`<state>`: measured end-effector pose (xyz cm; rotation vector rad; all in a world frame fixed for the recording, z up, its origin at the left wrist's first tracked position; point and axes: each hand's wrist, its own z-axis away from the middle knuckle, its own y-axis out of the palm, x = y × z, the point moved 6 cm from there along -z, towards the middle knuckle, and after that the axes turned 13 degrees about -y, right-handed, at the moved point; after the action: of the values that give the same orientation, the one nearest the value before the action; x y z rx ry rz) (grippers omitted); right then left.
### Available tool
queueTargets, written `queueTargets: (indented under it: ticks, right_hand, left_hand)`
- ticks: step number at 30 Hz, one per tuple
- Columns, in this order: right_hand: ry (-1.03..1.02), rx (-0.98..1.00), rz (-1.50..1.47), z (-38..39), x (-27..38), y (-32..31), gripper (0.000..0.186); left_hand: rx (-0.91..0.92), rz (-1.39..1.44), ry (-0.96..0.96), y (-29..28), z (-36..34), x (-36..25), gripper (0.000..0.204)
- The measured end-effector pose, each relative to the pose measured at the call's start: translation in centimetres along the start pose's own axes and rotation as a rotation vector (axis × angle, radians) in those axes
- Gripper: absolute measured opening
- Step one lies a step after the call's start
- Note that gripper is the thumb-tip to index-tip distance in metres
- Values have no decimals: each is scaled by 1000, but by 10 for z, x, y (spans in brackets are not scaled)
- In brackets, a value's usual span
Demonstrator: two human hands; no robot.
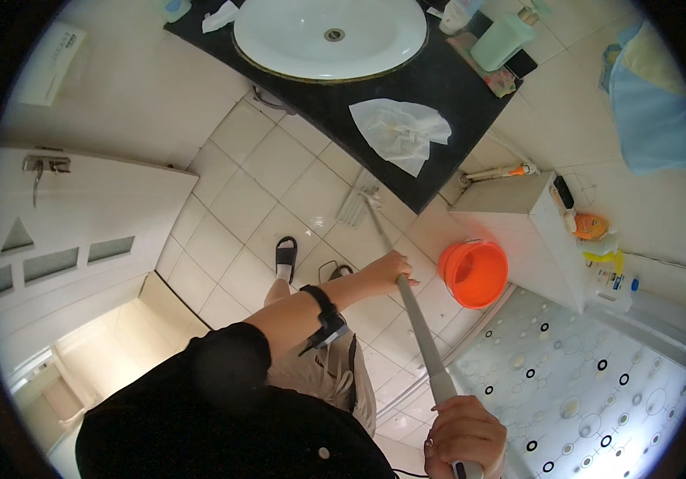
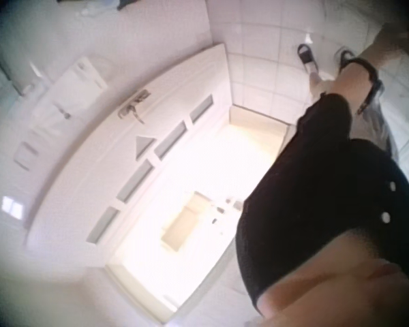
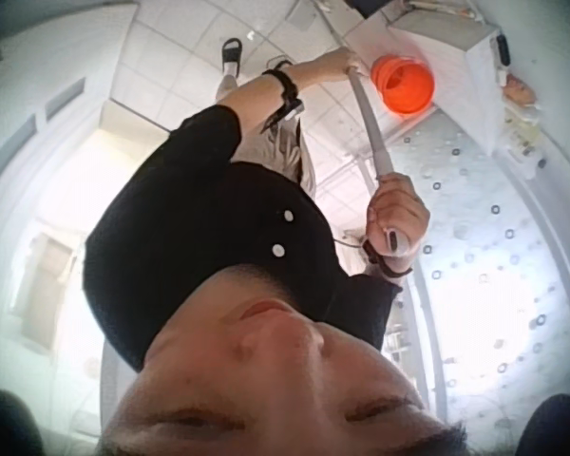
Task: The person cleans the floor by hand using a mop, moving it across the surface from a bedroom through a hallway and into a bathroom.
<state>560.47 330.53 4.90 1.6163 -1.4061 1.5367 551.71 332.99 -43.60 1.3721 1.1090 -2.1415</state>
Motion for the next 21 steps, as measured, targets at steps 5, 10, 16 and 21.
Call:
queueTargets:
  ticks: [5,10,16,21]
  right_hand:
    - [-93,0,92,45,21,26,25]
    - [-448,-276,-300,102,114,24,22]
    - [-455,58,-615,106,194,136,28]
    - [-541,642,-625,124,203,331,23]
  left_hand:
    - [16,55,-15,34,16,-18,38]
    - [76,2,-151,-16,147,-128,30]
    - [128,-39,-204,-77,419,-90,30]
    - [280,47,-340,-95,635,10,31]
